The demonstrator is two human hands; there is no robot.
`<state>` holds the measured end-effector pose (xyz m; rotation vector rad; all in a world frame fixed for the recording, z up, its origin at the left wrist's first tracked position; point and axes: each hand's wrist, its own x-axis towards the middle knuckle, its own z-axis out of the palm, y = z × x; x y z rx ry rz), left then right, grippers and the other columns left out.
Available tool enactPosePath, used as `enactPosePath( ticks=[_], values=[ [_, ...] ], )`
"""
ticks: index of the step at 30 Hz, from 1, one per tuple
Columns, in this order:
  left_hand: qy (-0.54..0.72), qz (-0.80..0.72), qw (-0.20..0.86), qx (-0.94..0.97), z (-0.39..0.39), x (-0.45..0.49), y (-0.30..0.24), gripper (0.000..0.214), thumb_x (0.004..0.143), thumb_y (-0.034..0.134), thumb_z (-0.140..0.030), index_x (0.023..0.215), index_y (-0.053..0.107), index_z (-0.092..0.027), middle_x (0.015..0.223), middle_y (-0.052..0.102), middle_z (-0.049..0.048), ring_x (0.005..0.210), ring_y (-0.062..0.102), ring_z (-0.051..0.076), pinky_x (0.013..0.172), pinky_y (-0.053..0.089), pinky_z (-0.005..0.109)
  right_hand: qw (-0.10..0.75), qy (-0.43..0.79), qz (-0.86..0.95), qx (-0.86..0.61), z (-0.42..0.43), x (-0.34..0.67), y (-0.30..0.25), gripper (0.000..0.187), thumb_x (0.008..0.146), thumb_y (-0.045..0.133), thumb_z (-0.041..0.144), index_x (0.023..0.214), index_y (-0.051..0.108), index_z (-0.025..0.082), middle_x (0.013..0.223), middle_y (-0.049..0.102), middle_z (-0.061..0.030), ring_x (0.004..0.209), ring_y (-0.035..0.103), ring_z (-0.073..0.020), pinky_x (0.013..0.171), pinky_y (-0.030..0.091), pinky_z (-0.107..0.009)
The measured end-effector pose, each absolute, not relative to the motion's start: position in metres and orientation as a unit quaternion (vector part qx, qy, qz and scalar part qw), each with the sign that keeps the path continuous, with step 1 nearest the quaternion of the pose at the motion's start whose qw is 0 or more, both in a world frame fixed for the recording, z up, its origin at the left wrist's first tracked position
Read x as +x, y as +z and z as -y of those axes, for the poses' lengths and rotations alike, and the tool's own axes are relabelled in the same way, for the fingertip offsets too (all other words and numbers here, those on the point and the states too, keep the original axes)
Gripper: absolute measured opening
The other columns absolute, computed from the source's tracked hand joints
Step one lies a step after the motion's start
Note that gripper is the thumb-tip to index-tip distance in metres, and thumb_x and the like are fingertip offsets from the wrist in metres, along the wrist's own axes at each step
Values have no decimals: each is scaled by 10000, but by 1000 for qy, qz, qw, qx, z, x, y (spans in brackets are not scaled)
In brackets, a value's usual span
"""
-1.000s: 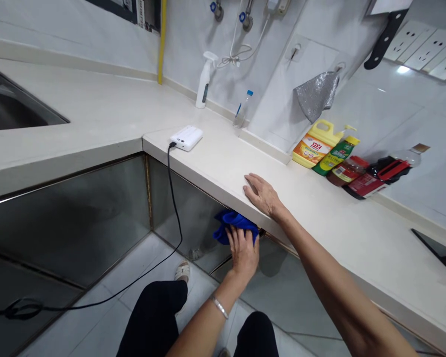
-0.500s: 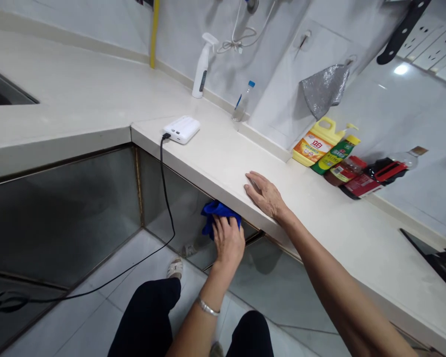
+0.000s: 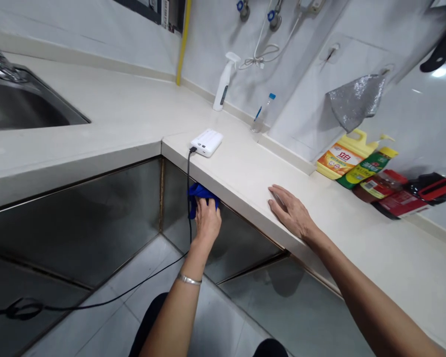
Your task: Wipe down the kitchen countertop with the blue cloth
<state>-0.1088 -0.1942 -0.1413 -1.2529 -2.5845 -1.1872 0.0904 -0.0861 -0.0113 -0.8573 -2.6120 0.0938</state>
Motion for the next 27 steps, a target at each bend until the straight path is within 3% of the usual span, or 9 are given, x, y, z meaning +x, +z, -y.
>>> enactPosePath(
  ticks=[6,19,22,27],
  values=[
    [-405,839,10,-363,185,-158,-139,237,895,427,-145,1074,582,-142,1225,516,192,1167,559,315,990,508,453,189,26,932,-307,85,92,-13,509,962,410,488,1367,533,206,1463,497,-115,1350,458,-276,1143,350,-505],
    [-425,873,-10,-238,171,-235,-121,348,874,457,-156,1215,527,-145,1277,475,202,1171,529,374,971,496,565,179,12,936,-303,85,91,-12,515,966,392,487,1391,491,213,1468,487,-115,1359,443,-286,1135,358,-517],
    [-430,871,-14,-236,168,-239,-120,370,886,467,-141,1255,496,-145,1343,440,187,1235,490,356,1024,470,540,175,7,937,-302,85,90,-10,513,971,376,499,1395,480,230,1474,479,-109,1363,433,-297,1125,362,-534],
    [-433,872,-15,-229,161,-233,-123,317,890,458,-117,1202,492,-80,1270,468,152,1225,502,345,1033,451,535,165,2,938,-304,82,88,-8,519,973,358,495,1391,478,213,1465,475,-120,1349,438,-301,1113,368,-528]
  ],
)
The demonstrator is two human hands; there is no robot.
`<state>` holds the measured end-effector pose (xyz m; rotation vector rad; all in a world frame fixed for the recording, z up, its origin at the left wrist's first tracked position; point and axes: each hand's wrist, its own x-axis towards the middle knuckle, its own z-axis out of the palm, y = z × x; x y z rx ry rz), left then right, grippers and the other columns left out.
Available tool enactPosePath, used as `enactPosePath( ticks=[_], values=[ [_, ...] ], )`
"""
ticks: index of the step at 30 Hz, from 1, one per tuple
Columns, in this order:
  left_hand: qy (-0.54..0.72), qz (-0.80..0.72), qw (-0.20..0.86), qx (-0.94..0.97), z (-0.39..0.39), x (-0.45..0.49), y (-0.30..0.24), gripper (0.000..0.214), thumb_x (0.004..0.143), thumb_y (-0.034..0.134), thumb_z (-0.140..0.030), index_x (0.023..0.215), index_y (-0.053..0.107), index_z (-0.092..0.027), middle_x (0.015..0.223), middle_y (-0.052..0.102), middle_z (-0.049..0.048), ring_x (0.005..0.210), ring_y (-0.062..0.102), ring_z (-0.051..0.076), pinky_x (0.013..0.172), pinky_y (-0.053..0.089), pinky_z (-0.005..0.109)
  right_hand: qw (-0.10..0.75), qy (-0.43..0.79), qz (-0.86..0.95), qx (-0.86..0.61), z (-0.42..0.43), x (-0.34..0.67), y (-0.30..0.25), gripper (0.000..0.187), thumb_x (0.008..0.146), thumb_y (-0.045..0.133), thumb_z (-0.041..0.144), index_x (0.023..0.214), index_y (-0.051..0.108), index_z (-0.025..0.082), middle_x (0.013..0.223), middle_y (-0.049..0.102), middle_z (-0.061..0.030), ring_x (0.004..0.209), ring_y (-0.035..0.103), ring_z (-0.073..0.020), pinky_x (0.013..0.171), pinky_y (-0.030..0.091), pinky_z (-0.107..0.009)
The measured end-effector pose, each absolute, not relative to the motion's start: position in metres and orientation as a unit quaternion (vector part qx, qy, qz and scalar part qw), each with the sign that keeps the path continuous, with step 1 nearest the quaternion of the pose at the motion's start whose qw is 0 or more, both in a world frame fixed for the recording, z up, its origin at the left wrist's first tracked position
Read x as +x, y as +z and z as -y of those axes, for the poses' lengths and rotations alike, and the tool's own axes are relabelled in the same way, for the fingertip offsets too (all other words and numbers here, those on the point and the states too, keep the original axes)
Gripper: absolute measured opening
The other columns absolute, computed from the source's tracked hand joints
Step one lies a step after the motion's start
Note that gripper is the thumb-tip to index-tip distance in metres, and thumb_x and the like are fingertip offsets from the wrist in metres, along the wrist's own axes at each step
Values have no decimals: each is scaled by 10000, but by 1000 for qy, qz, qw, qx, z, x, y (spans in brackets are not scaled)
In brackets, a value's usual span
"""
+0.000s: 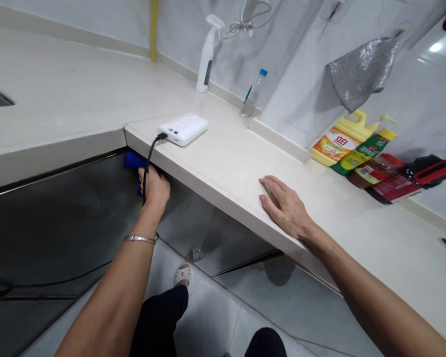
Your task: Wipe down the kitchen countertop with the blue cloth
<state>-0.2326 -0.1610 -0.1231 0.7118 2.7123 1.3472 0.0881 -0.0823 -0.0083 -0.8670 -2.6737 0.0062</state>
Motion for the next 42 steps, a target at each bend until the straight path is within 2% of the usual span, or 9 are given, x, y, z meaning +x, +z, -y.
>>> enactPosePath(
  ticks=[5,9,15,21,27,32,37,42],
  values=[
    [427,-868,-12,254,158,-193,-137,311,847,453,-101,1151,517,-88,1246,482,192,1209,516,366,1046,452,528,171,-1,938,-302,81,86,-6,485,973,360,474,1368,495,227,1436,497,-116,1310,468,-317,1082,385,-546],
    [442,-845,-32,298,161,-140,-148,309,825,441,-94,1117,539,-75,1269,468,231,1288,449,390,1078,419,527,174,-1,940,-294,82,85,-4,467,968,370,470,1348,503,234,1417,514,-121,1293,480,-326,1057,399,-567],
    [442,-811,-55,379,174,-67,-160,260,879,418,-110,1084,568,-52,1261,459,277,1342,383,417,1066,417,553,178,-3,941,-289,82,85,-3,452,962,375,468,1323,513,234,1406,523,-123,1283,489,-319,1052,408,-565],
    [397,-791,-71,460,190,1,-164,282,870,541,-124,1134,564,-28,1275,406,285,1318,390,456,1060,429,562,179,0,940,-291,80,85,-4,463,955,387,451,1323,518,201,1398,524,-139,1283,486,-313,1064,398,-547],
    [409,-776,-52,478,195,48,-164,321,850,576,-100,1168,553,-68,1281,385,245,1345,349,441,1068,420,596,182,5,938,-295,78,86,-5,461,957,378,478,1333,507,244,1412,516,-119,1296,468,-325,1059,390,-570],
    [428,-748,-63,503,199,83,-168,324,837,586,-73,1159,556,-74,1318,329,248,1364,311,461,1068,419,615,187,6,936,-298,77,87,-6,475,960,364,495,1342,500,249,1412,517,-114,1322,442,-323,1067,381,-579],
    [445,-728,-50,519,205,114,-169,362,830,589,-43,1178,562,-137,1368,316,218,1384,305,432,1038,458,608,177,5,936,-303,78,86,-5,457,956,373,465,1330,509,241,1396,530,-108,1309,456,-303,1074,386,-545],
    [434,-725,-42,533,207,129,-173,407,812,612,-59,1207,567,-145,1272,378,194,1328,363,430,1004,490,579,168,2,936,-310,78,85,-3,461,958,372,465,1329,507,228,1405,521,-113,1309,455,-299,1078,380,-533]
  ],
)
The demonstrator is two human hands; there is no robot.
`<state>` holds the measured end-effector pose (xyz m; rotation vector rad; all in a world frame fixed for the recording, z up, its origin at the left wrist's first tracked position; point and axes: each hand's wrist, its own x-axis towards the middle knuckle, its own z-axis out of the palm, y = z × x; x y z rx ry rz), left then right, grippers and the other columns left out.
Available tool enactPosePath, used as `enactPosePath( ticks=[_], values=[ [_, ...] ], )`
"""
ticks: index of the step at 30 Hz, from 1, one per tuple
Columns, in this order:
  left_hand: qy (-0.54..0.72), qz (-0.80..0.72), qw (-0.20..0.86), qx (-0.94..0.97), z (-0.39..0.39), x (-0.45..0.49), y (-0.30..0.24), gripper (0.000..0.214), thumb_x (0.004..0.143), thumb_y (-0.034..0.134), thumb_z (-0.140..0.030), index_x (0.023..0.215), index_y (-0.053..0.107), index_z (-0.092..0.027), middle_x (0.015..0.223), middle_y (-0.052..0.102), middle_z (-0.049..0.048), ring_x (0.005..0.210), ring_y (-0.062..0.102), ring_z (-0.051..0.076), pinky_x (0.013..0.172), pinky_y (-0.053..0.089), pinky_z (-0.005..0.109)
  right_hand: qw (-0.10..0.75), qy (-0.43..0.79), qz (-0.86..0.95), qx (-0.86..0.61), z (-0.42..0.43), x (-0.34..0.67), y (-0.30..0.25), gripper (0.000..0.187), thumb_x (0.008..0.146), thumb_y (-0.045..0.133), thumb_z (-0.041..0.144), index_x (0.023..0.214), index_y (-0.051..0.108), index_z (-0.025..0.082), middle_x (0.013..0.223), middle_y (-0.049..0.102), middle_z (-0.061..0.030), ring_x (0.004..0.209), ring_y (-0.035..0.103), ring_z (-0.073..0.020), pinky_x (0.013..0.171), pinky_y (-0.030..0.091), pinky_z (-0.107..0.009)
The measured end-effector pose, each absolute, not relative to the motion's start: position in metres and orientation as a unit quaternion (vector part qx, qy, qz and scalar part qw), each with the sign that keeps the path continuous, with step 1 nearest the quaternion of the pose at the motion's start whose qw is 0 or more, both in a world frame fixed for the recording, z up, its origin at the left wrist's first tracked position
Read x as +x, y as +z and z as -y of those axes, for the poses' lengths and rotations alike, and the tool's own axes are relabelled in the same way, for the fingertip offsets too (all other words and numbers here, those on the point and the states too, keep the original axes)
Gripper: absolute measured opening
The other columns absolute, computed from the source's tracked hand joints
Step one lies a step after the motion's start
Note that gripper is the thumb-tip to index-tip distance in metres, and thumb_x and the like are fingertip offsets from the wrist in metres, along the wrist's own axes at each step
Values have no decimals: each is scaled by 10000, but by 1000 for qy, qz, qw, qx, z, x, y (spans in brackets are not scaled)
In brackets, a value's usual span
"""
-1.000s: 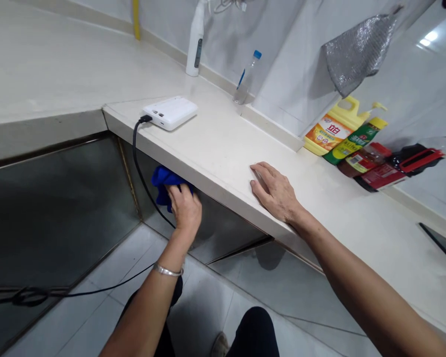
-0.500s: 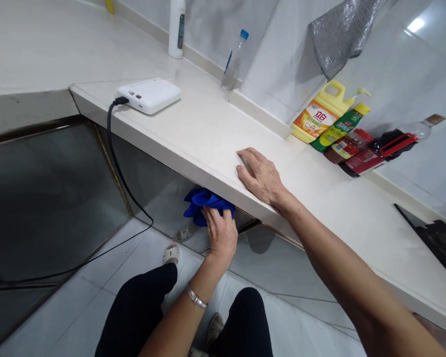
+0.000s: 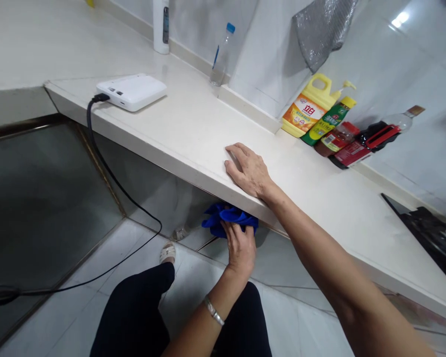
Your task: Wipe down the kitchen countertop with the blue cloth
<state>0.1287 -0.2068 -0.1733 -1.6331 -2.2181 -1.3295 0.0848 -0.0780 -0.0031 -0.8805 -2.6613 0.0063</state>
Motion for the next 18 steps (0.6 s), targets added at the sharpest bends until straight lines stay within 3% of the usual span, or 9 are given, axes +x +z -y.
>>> enactPosePath(
  ticks=[5,10,14,18],
  values=[
    [-439,731,39,-521,201,143,-189,376,821,576,-72,1191,605,-129,1128,504,178,1215,471,392,1017,443,625,166,7,934,-317,78,85,-2,459,960,379,468,1339,498,238,1427,507,-108,1326,436,-298,1074,380,-532],
    [-444,737,33,-508,195,165,-211,276,879,479,-81,1061,673,-156,979,581,152,1116,559,339,975,486,581,164,1,937,-309,76,86,-2,463,971,370,479,1337,500,226,1418,511,-111,1314,445,-296,1085,371,-520],
    [-447,733,11,-512,194,170,-215,300,884,495,-82,1101,676,-181,1134,595,192,1238,522,374,986,486,613,161,-6,937,-309,75,86,-2,466,989,340,502,1341,494,240,1421,502,-108,1318,441,-298,1080,375,-524],
    [-459,722,-60,-514,198,165,-203,345,876,545,-75,1183,657,-184,1349,499,254,1349,415,435,1050,378,712,164,-3,936,-313,76,86,-2,459,990,344,500,1341,495,246,1420,504,-105,1319,441,-298,1074,382,-533]
  ],
)
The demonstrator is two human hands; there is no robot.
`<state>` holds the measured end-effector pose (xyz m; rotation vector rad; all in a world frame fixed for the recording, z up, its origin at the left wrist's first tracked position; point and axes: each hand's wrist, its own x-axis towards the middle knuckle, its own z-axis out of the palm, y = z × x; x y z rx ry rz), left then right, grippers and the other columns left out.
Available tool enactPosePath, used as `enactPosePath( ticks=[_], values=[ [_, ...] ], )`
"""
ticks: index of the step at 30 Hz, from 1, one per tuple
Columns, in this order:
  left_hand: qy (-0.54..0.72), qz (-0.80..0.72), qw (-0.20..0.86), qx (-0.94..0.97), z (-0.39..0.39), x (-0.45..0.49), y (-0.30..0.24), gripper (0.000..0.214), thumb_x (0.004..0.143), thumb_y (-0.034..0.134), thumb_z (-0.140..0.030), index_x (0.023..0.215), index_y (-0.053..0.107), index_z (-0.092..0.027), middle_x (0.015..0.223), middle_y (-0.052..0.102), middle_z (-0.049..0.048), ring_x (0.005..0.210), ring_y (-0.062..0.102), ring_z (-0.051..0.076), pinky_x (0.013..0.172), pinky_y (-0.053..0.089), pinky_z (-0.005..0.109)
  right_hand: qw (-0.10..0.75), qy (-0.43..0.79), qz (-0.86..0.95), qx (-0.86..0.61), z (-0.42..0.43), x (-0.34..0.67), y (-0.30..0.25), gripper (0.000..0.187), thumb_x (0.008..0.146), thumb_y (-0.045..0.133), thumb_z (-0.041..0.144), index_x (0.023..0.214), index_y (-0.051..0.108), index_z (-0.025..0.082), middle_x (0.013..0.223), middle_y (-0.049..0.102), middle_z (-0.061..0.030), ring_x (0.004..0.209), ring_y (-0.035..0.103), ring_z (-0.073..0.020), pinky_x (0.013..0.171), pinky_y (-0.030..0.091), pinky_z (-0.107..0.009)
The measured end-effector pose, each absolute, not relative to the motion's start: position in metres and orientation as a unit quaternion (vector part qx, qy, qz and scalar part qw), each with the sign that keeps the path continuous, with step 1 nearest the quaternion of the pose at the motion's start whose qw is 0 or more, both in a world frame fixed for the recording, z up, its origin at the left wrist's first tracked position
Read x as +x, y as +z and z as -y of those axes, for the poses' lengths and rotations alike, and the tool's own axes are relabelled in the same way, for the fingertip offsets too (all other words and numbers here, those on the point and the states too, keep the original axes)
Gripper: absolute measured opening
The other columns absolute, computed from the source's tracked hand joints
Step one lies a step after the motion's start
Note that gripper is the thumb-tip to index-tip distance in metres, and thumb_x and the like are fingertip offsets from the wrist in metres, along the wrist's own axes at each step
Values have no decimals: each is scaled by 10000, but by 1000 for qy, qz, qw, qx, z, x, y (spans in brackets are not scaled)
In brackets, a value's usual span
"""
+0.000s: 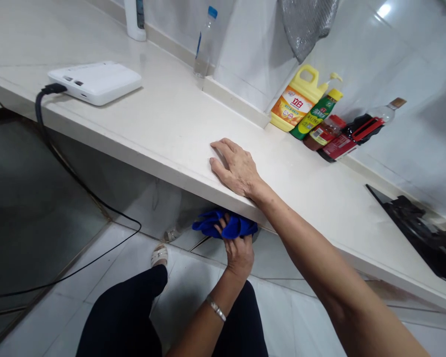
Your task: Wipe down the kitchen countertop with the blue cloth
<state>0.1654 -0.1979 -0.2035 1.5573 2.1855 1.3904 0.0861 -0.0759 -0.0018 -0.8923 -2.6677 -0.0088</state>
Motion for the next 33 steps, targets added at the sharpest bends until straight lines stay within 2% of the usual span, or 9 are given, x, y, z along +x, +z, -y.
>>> enactPosePath(
  ticks=[6,11,17,19,21,23,25,29,33],
  values=[
    [472,-680,2,561,208,173,-193,443,854,611,-84,1272,606,-232,1462,440,223,1394,351,429,1097,296,742,177,15,931,-319,76,86,-3,433,971,406,473,1339,506,269,1427,509,-87,1318,450,-284,1088,376,-531],
    [449,-662,-66,596,208,164,-201,534,862,630,-181,1379,504,-130,1458,426,277,1410,286,460,1109,303,726,180,19,931,-316,72,88,-3,449,975,407,489,1337,525,250,1425,512,-81,1318,457,-262,1102,376,-499],
    [417,-694,-44,585,204,115,-201,559,842,617,-210,1382,487,-149,1533,326,244,1466,162,422,1154,288,651,193,28,929,-315,67,89,-5,448,967,424,510,1309,561,255,1404,531,-69,1294,484,-246,1099,390,-463],
    [405,-728,-31,553,201,89,-193,467,864,546,-182,1327,530,-131,1509,349,261,1457,215,418,1126,343,629,192,29,929,-316,67,89,-5,446,964,434,504,1307,564,252,1392,538,-71,1285,491,-243,1098,391,-458],
    [387,-788,-4,479,196,56,-182,381,890,427,-136,1237,580,-97,1408,437,295,1388,354,428,1024,454,595,190,29,929,-316,67,89,-4,443,962,441,496,1309,562,249,1394,535,-73,1292,485,-240,1100,388,-457],
    [375,-835,43,400,190,21,-170,371,906,374,-160,1206,573,-69,1160,566,276,1146,569,400,862,544,529,188,26,929,-317,68,88,-4,440,962,439,495,1314,554,257,1412,520,-74,1312,466,-241,1103,382,-465],
    [382,-844,35,375,185,-11,-160,432,892,378,-164,1290,501,-51,1116,552,250,1068,584,375,834,541,493,186,23,929,-318,69,88,-4,433,965,429,492,1317,546,267,1416,519,-73,1315,462,-246,1096,384,-479],
    [403,-838,26,366,182,-36,-155,465,869,361,-144,1304,478,-28,1128,521,247,1100,546,372,895,502,488,187,23,928,-321,71,86,-4,422,964,428,475,1313,542,267,1405,532,-79,1303,473,-259,1089,382,-496],
    [429,-813,103,380,191,1,-156,465,884,337,-148,1304,504,-35,1118,512,240,1116,531,379,945,470,526,189,15,924,-333,73,85,-4,439,964,432,465,1323,541,237,1428,509,-100,1328,449,-264,1098,369,-501]
  ],
)
